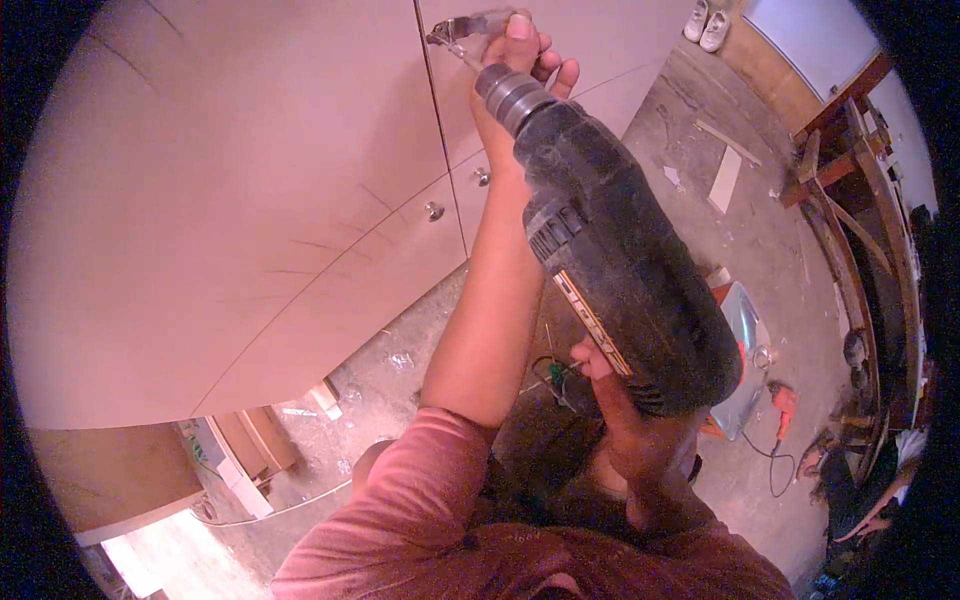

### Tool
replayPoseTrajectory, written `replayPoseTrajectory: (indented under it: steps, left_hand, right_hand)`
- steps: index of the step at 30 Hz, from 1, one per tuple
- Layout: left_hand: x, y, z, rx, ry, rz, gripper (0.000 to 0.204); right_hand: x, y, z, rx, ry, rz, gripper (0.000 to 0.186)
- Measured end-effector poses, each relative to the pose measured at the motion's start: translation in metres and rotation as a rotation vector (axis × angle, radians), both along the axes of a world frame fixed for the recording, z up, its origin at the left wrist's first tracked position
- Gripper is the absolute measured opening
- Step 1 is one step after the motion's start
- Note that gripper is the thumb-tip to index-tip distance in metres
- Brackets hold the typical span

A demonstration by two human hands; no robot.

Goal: The person measures the surface of a cabinet door with a tape measure, marks a spot with a pen, and then drills a hole using a power drill.

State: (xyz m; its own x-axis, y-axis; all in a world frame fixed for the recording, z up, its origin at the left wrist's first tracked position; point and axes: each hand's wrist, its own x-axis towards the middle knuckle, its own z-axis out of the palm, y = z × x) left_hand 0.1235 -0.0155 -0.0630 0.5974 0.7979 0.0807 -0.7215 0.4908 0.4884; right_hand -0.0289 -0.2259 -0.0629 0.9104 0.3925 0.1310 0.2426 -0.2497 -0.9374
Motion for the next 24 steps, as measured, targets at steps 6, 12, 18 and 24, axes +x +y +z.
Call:
replayPoseTrajectory:
  steps: [6,12,18,24]
  left_hand:
    - [0.000,0.004,0.001,0.026,-0.016,-0.034,0.038]
    - [-0.006,-0.002,0.004,0.031,0.014,0.003,0.034]
    - [-0.009,0.001,0.005,0.043,-0.012,-0.024,0.033]
    - [-0.010,-0.002,0.008,0.039,0.016,-0.030,0.032]
  right_hand:
    - [0.004,-0.007,-0.004,-0.131,-0.235,-0.012,0.022]
    - [0.002,-0.003,-0.001,-0.078,0.078,-0.089,0.063]
    - [0.005,-0.007,0.001,-0.192,-0.011,-0.020,0.065]
    - [0.009,-0.006,-0.004,-0.134,-0.274,-0.017,0.026]
